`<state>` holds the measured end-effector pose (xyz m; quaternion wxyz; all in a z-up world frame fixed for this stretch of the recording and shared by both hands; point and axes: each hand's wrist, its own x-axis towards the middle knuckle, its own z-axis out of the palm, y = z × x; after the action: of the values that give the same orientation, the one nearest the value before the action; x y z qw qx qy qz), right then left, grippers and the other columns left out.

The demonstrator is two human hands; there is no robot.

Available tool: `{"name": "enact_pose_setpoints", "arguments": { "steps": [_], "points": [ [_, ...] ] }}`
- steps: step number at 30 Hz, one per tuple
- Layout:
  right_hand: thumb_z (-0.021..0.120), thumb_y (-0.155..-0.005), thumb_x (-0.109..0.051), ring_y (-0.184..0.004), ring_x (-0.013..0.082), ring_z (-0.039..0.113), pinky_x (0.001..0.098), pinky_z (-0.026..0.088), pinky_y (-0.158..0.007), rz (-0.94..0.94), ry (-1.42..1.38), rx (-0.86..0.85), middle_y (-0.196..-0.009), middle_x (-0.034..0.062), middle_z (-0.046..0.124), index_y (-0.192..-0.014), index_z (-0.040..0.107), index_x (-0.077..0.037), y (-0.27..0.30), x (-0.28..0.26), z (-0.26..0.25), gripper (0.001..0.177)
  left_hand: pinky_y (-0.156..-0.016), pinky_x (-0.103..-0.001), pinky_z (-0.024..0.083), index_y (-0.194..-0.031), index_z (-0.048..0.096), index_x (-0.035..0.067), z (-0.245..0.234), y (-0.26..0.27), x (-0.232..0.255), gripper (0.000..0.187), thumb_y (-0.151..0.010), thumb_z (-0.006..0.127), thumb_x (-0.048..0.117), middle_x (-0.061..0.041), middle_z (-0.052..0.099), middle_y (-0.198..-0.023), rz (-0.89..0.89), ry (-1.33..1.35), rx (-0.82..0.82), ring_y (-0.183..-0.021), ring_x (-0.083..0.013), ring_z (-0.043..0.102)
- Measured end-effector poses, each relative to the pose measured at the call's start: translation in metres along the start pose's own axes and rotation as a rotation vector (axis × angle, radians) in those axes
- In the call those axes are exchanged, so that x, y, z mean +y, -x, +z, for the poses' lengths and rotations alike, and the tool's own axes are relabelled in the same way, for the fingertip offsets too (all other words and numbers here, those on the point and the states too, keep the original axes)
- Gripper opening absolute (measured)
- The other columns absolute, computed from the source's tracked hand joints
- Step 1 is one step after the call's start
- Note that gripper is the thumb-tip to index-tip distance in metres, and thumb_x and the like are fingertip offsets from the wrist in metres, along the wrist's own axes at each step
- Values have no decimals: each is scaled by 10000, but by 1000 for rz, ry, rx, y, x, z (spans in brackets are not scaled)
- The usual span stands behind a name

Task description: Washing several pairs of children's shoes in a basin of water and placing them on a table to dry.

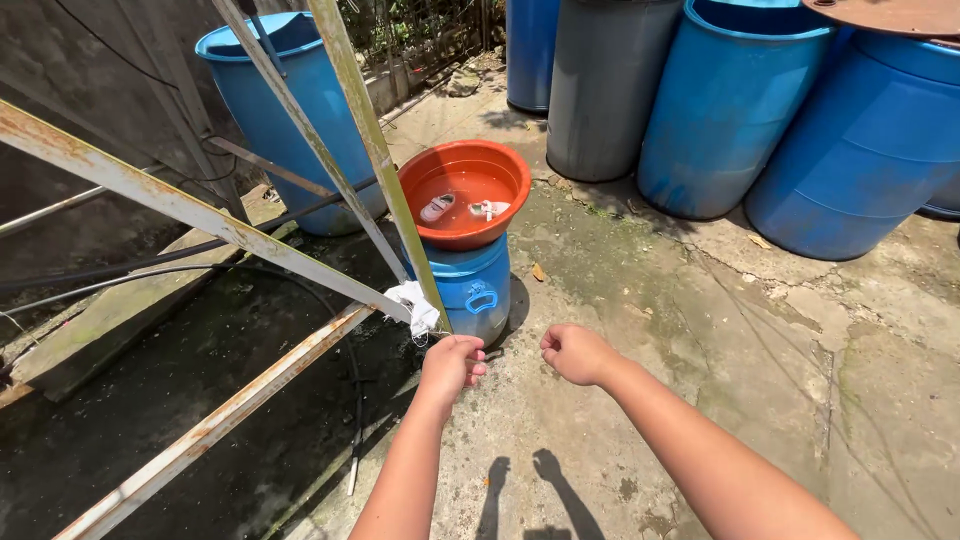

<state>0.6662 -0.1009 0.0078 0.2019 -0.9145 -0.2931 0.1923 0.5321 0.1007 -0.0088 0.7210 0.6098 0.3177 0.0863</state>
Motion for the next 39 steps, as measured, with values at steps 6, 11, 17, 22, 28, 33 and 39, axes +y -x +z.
{"name": "enact_pose_setpoints", "arguments": {
  "steps": [6, 11, 17, 22, 28, 33, 39],
  "points": [
    [620, -876, -333, -1140, 349, 686, 467, 545, -982, -67, 14, -98, -1049, 122, 742, -999, 736, -162, -198, 33, -25, 240, -528, -256, 591, -1128, 688, -18, 28, -190, 26, 275, -928, 574, 132, -126, 686, -840, -68, 61, 164, -651, -193, 710],
    [575, -876, -329, -1146, 368, 682, 491, 545, -970, -49, 95, -163, -1050, 138, 749, -969, 738, -168, -386, 71, -48, 247, -561, -287, 635, -1213, 652, 14, 78, -393, 43, 362, -873, 580, 114, -155, 701, -879, -114, 121, 157, -666, -218, 743],
    [548, -893, -301, -1144, 393, 686, 519, 545, -971, -87, 164, -240, -1082, 173, 753, -993, 741, -159, -550, 86, -66, 261, -549, -246, 613, -1200, 641, -3, 119, -529, 63, 411, -799, 573, 55, -133, 678, -852, -151, 149, 262, -643, -170, 731],
    [571, -852, -258, -1158, 357, 698, 502, 556, -984, -280, 406, -342, -1203, 123, 690, -1130, 700, -175, -711, 103, -15, 317, -673, -276, 607, -1163, 695, 129, 99, -605, 13, 370, -805, 613, 174, -28, 714, -865, -259, -57, 375, -672, -130, 765],
    [533, -896, -111, -873, 393, 676, 509, 559, -731, -837, 723, -368, -1290, 158, 570, -1311, 526, -70, -840, 148, 92, 417, -582, -263, 474, -1139, 656, 33, 108, -632, 14, 254, -919, 528, 19, -57, 604, -832, -363, 345, 553, -639, -169, 633],
    [709, -766, -190, -503, 294, 607, 461, 505, -488, -1014, 604, -229, -690, 111, 656, -853, 624, -64, -894, 169, 119, 175, -642, -261, 498, -1142, 662, 17, 122, -666, 6, 218, -974, 523, 25, -72, 618, -920, -471, 433, 663, -687, -168, 632],
    [556, -960, -595, -864, 207, 686, 350, 465, -985, -376, 460, -839, -935, 62, 742, -903, 760, -136, -900, 121, 99, 506, -829, -451, 645, -1511, 521, 111, 127, -723, -7, 764, -918, 585, 589, -256, 510, -1492, -784, 623, 590, -1149, -389, 668]
  ]
}}
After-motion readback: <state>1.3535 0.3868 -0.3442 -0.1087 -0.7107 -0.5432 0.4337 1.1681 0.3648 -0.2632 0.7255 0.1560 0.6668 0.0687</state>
